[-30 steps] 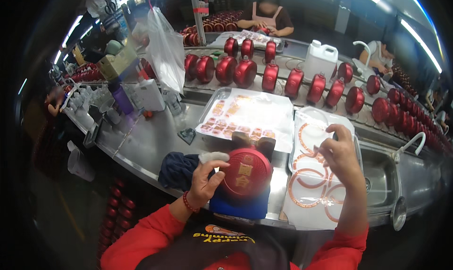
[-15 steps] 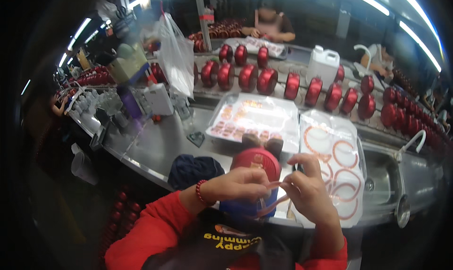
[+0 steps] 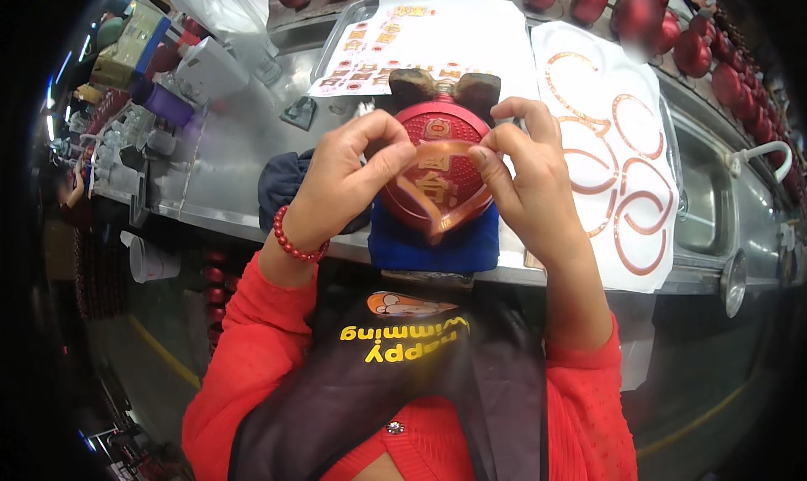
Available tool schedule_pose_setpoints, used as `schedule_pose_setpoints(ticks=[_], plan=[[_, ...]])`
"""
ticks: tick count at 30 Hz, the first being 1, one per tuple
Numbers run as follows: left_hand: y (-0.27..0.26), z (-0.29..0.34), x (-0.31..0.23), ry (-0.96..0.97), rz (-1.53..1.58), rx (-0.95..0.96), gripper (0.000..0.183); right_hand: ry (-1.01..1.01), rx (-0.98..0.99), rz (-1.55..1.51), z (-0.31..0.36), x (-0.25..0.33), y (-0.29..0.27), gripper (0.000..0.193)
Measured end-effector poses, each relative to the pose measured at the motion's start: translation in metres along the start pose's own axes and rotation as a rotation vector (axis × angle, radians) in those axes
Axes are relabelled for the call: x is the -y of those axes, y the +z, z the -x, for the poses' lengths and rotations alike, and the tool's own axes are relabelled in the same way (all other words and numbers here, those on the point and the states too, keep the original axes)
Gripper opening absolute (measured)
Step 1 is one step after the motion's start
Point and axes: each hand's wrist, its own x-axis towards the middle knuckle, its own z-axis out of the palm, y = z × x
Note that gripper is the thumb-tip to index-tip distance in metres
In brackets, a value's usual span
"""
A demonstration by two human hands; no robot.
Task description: The person repeatedly wipes a red round container with a cloth and applies gold decorative stickers to its surface. They handle multiple identical containers, placing finished ones aside and picking up new ones to repeat the process.
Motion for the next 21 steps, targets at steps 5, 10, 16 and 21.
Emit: schedule_pose_setpoints(ticks=[5,10,16,21], plan=[[-0.004,-0.025,0.023,0.019,-0.165,-0.059,0.021,0.013,-0.041,0.045,-0.014,-0.013,0.014,0.018],[-0.004,-0.035,0.024,0.016,-0.03,-0.066,0.021,0.021,-0.045,0.019,-0.021,-0.016,0.019,0.018],[-0.009,-0.021,0.0,-0.203,0.746,0.137,0.022,0.047,-0.008,-0.248,-0.025,0.008,-0.013,0.018],[-0.024,-0.006,-0.023,-0.258,0.72,0.36,0.025,0.049,0.002,-0.231,-0.017,0.028,-0.04,0.024]])
